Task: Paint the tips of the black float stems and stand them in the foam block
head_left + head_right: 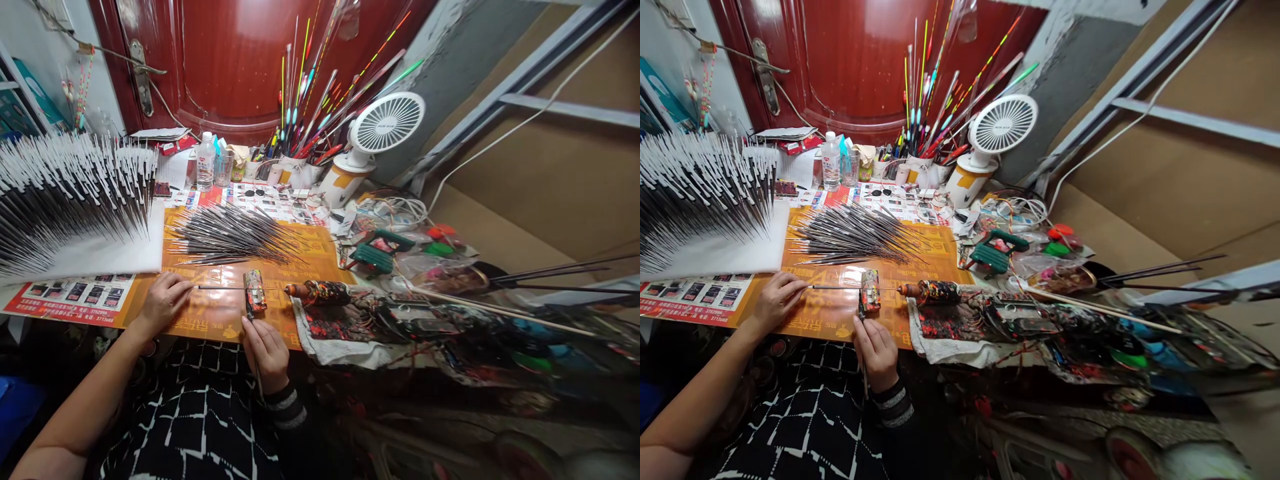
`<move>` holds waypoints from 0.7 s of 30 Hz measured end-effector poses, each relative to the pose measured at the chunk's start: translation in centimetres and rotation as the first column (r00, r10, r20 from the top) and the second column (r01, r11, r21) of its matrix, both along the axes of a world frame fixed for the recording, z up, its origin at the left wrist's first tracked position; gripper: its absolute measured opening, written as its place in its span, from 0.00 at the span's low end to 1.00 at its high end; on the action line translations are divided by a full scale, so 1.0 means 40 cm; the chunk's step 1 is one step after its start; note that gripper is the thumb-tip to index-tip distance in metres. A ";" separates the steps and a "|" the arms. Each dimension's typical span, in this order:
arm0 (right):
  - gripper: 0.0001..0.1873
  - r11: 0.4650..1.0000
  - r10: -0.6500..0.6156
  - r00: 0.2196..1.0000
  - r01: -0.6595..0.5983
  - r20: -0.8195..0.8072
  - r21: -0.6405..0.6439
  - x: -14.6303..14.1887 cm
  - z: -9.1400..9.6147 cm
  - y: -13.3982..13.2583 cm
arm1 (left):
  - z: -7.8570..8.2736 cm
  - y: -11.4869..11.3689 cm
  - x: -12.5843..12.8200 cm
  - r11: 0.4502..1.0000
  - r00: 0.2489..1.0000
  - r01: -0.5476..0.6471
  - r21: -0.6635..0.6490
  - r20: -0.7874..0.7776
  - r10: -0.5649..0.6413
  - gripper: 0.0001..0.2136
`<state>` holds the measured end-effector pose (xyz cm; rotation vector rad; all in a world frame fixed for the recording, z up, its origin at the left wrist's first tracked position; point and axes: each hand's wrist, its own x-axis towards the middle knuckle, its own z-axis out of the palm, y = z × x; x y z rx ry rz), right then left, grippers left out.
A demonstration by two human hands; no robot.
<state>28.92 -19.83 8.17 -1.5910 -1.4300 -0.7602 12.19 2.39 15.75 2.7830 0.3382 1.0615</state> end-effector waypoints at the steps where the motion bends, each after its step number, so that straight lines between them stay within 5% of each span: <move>1: 0.32 1.000 -0.002 1.000 0.002 0.000 0.001 -0.001 0.000 0.000 | 0.000 0.000 0.000 1.000 1.000 -0.001 -0.001 0.000 0.001 0.08; 10: 0.32 0.999 -0.030 0.999 0.029 0.022 0.037 0.001 -0.001 0.002 | -0.006 0.007 0.003 1.000 1.000 0.011 -0.002 0.005 -0.011 0.07; 15: 0.34 0.997 0.070 0.997 -0.070 0.027 0.022 0.013 -0.001 -0.028 | -0.003 -0.003 0.008 1.000 1.000 -0.010 0.014 0.010 0.010 0.08; 21: 0.31 0.973 0.227 0.972 -0.224 -0.053 0.054 0.037 -0.013 -0.053 | 0.085 0.023 -0.043 0.992 0.994 -0.105 0.073 -0.006 0.106 0.09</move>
